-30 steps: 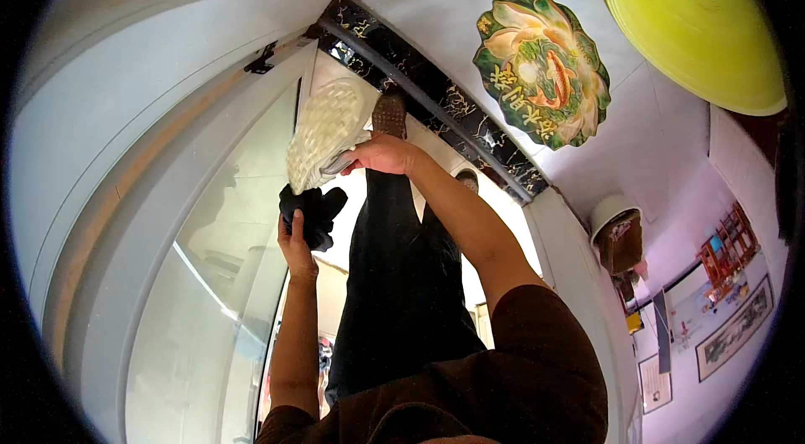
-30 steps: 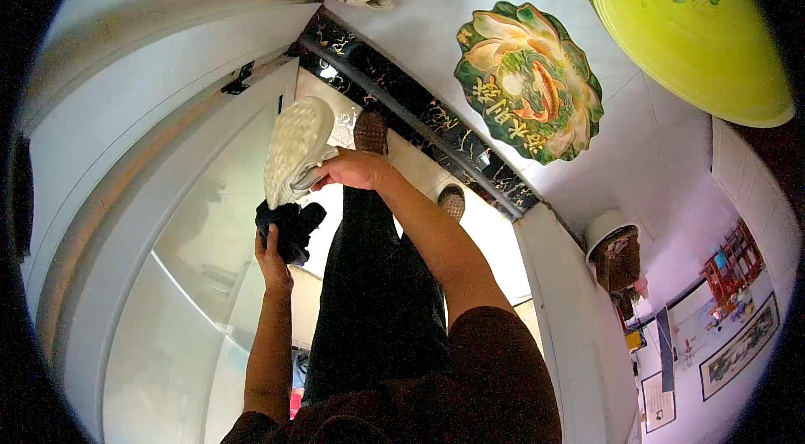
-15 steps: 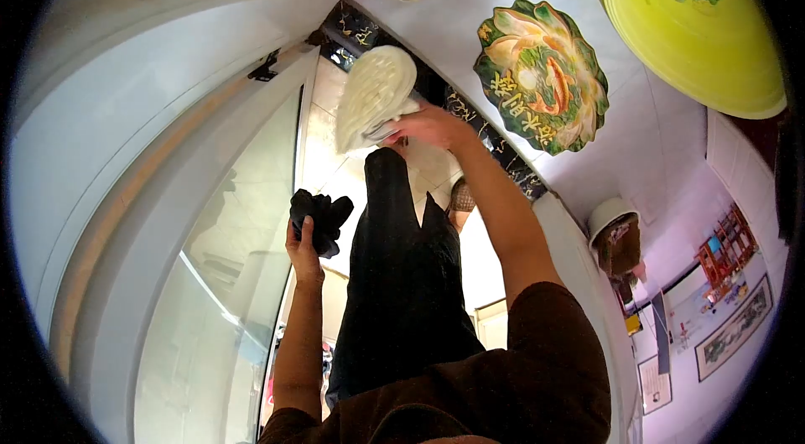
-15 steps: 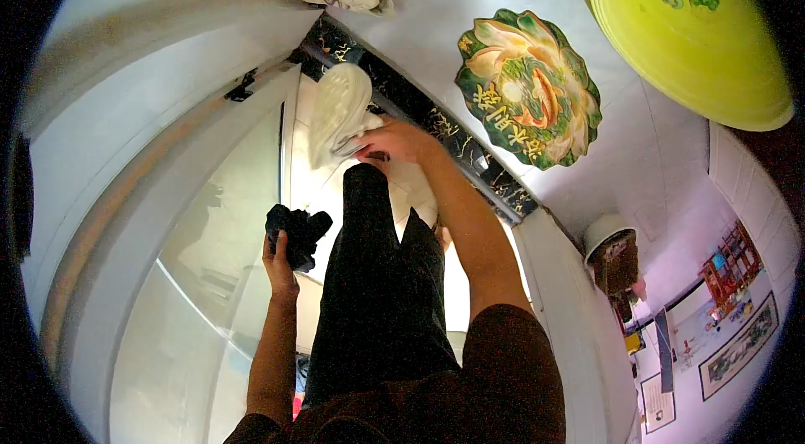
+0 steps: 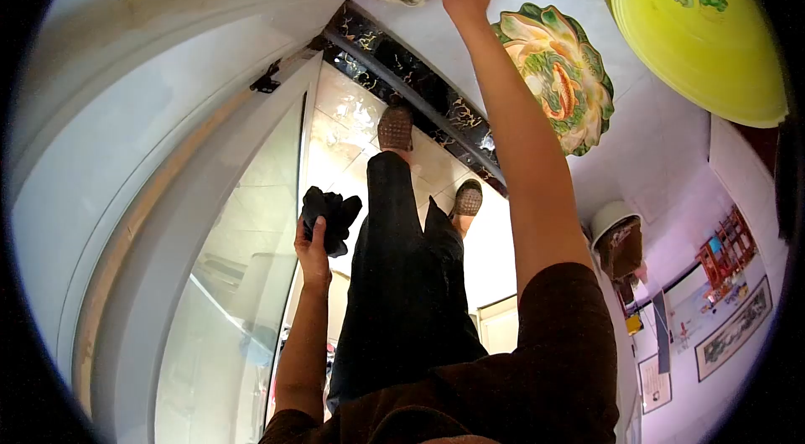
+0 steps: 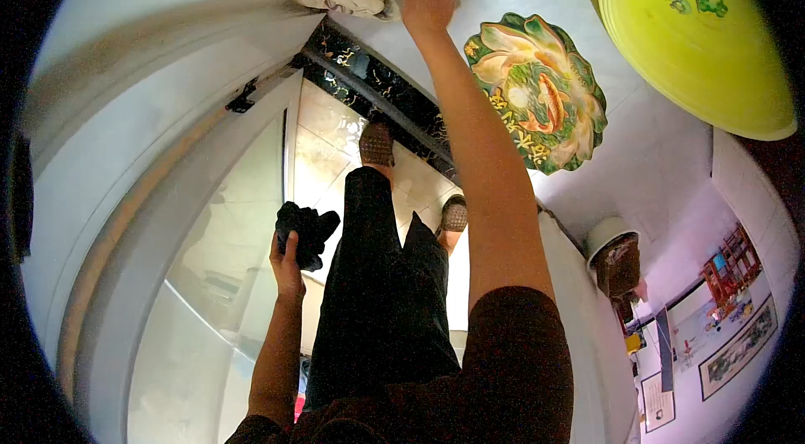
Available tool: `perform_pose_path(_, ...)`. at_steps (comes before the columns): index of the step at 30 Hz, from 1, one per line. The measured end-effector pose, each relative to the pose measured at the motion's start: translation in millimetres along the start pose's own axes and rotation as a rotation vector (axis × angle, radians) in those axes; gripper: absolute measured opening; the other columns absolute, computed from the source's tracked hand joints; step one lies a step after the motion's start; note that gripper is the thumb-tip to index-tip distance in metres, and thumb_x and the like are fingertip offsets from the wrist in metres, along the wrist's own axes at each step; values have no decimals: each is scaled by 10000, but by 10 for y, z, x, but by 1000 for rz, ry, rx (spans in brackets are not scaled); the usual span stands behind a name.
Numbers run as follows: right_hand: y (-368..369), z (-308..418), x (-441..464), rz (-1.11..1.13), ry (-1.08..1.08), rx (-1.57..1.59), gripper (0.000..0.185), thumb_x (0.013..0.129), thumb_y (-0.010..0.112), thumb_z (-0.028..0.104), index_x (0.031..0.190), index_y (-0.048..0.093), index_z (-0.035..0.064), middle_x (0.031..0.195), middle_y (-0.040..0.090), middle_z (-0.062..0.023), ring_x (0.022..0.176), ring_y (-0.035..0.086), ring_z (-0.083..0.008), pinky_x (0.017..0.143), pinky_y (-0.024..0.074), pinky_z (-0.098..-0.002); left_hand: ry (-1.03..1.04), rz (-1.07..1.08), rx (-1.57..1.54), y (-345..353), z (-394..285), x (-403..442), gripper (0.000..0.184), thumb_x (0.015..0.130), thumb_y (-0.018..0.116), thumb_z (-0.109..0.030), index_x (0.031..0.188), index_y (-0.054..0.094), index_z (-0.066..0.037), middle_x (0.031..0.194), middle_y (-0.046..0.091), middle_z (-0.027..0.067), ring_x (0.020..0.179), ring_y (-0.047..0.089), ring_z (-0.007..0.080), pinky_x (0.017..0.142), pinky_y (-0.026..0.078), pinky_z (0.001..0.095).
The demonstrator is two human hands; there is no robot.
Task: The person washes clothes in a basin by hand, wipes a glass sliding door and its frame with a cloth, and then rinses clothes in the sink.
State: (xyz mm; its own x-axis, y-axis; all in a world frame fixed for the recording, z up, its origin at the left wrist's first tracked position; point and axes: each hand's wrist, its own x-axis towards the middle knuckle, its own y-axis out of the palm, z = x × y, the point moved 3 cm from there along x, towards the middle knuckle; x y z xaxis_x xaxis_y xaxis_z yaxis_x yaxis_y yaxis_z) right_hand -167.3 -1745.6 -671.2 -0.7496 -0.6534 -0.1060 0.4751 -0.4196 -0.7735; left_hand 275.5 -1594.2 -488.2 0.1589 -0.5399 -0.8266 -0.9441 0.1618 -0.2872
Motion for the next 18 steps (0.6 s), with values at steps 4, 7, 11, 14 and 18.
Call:
perform_pose_path(4, 636, 6, 394, 116, 126, -5, 331, 869, 555, 209, 1156, 611, 52, 1096, 601, -238, 1022, 575, -402, 826, 486, -504, 6, -25, 1, 60, -54, 30, 371, 915, 642, -234, 1201, 569, -8, 1043, 628, 62, 922, 588, 150, 818, 484, 292)
perform_pose_path(7, 1028, -24, 559, 294, 85, -265, 340, 912, 513, 219, 1197, 617, 65, 1283, 533, -229, 1117, 540, -390, 875, 486, -466, -6, -15, 0, 20, -47, 74, 377, 915, 643, -223, 1212, 562, -4, 1058, 626, 68, 917, 584, 152, 814, 481, 288)
perform_pose_path(11, 1052, 94, 461, 318, -243, -669, 418, 886, 558, 222, 1256, 568, 27, 1385, 440, -221, 1244, 435, -398, 975, 423, -490, 1, -15, -7, 12, -24, 91, 382, 917, 637, -220, 1222, 556, -3, 1064, 626, 76, 915, 585, 152, 808, 486, 291)
perform_pose_path(14, 927, 57, 344, 138, 89, -135, 478, 870, 579, 209, 1310, 521, 31, 1442, 370, -214, 1294, 382, -401, 1047, 338, -528, 5, 7, -11, 19, -15, 83, 391, 933, 611, -230, 1251, 541, -13, 1099, 624, 80, 957, 594, 164, 835, 489, 305)
perform_pose_path(18, 574, 107, 69, 82, 212, 244, 502, 857, 592, 215, 1333, 508, 82, 1450, 359, -205, 1337, 337, -391, 1096, 254, -560, 15, 18, -32, 1, 16, 58, 401, 931, 611, -226, 1262, 537, -13, 1104, 632, 88, 953, 603, 163, 822, 499, 302)
